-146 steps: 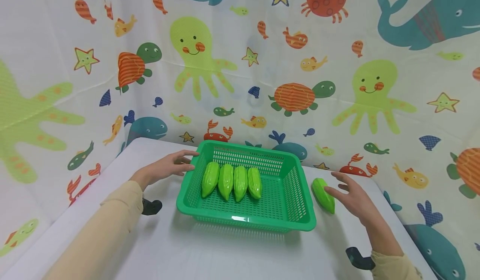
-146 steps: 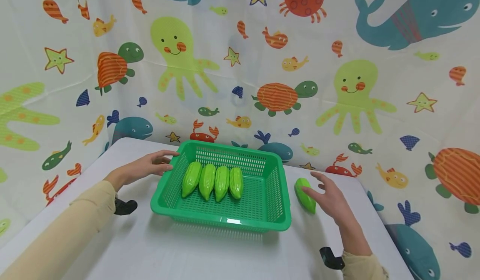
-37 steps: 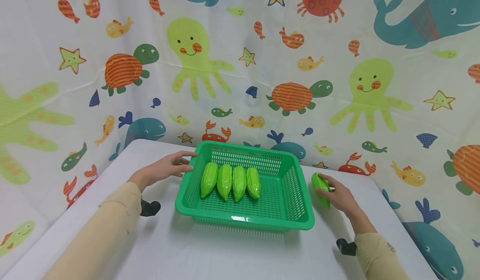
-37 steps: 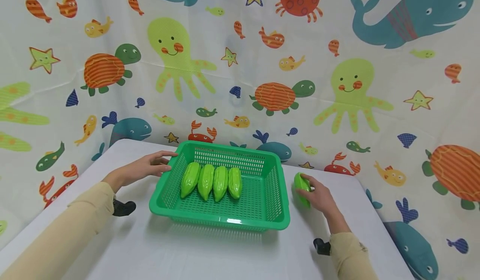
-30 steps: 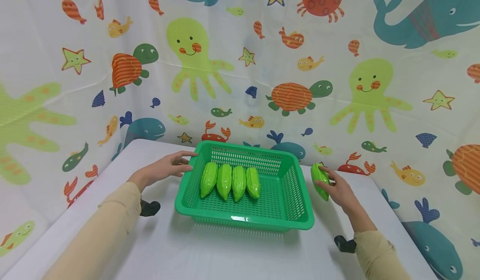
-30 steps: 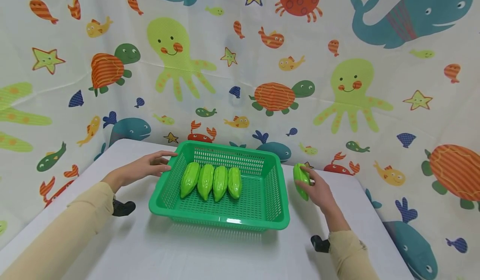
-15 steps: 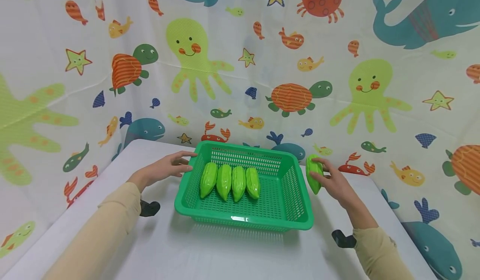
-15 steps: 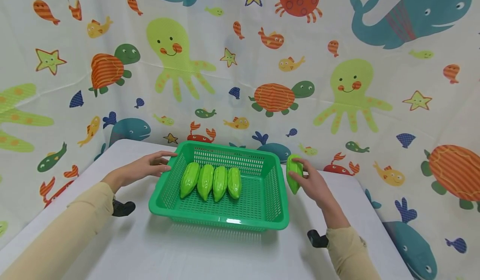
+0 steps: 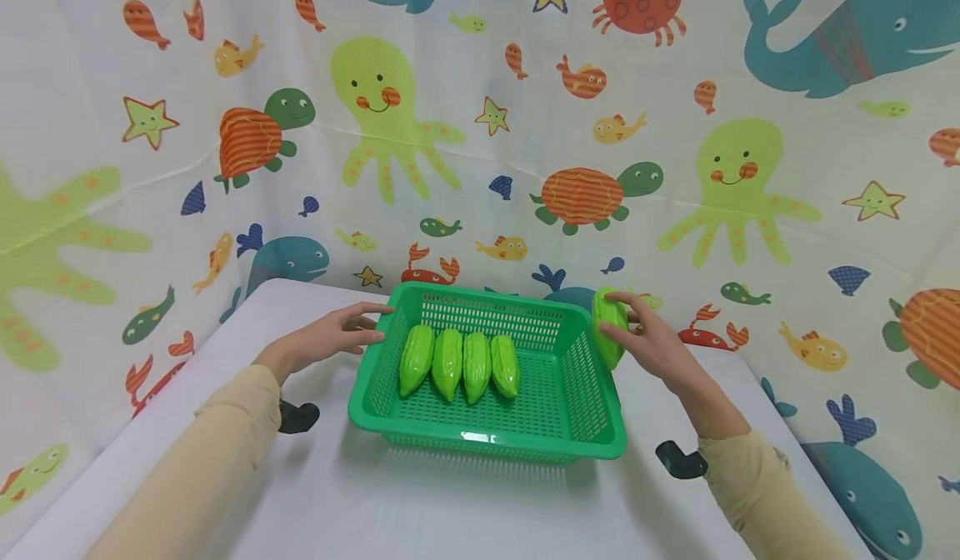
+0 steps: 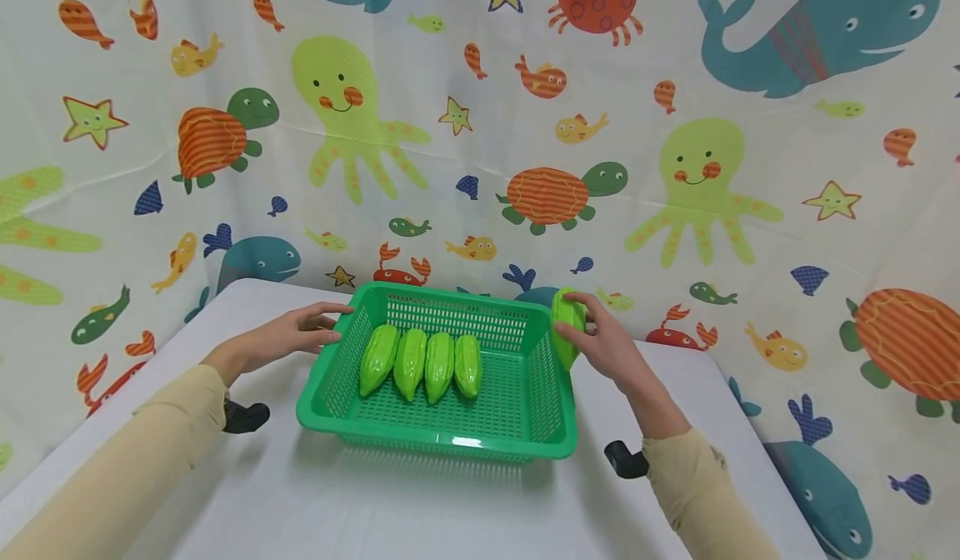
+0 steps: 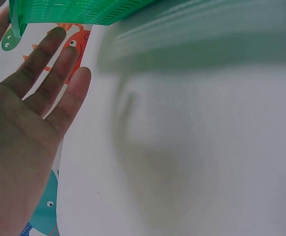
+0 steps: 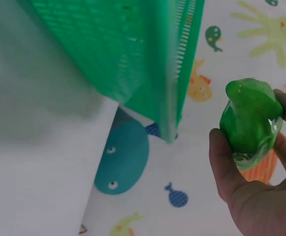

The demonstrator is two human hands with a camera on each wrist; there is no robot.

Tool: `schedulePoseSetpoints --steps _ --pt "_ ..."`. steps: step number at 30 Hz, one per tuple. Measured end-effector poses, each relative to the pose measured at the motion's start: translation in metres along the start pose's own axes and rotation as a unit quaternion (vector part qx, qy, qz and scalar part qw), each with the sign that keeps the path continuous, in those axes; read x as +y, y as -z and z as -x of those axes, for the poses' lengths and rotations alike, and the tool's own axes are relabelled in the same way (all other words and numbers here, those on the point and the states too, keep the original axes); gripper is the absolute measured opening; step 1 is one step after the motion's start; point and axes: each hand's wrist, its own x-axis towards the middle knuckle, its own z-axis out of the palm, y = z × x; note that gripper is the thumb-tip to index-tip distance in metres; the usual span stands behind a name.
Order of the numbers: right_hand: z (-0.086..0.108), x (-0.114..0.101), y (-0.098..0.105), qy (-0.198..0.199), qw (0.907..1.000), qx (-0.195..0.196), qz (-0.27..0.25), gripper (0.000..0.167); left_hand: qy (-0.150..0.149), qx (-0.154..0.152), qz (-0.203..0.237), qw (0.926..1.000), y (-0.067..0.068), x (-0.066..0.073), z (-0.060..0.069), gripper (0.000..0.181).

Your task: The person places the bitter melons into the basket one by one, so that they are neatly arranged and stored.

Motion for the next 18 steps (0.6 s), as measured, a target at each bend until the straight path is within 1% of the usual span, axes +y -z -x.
schedulePoseSetpoints --steps 5,9,14,18 --pt "-0.006 -0.019 0.002 0.000 0.9999 -0.013 -0.005 0.064 -0.001 0.001 0.003 1.0000 0.000 0.000 0.001 0.065" --pt "-0.011 -0.032 -0.001 -0.001 0.9997 -0.022 -0.005 0.063 -0.002 -0.001 0.006 1.0000 0.000 -0.001 0.000 0.065" --pt "-0.020 -0.040 -0.009 0.012 0.9992 -0.036 -0.010 0.060 -0.002 -0.003 0.007 1.0000 0.001 -0.002 -0.001 0.065" --pt "-0.030 -0.044 -0.019 0.008 0.9984 -0.056 -0.001 0.058 -0.003 -0.003 0.007 1.0000 0.002 -0.004 -0.002 0.065"
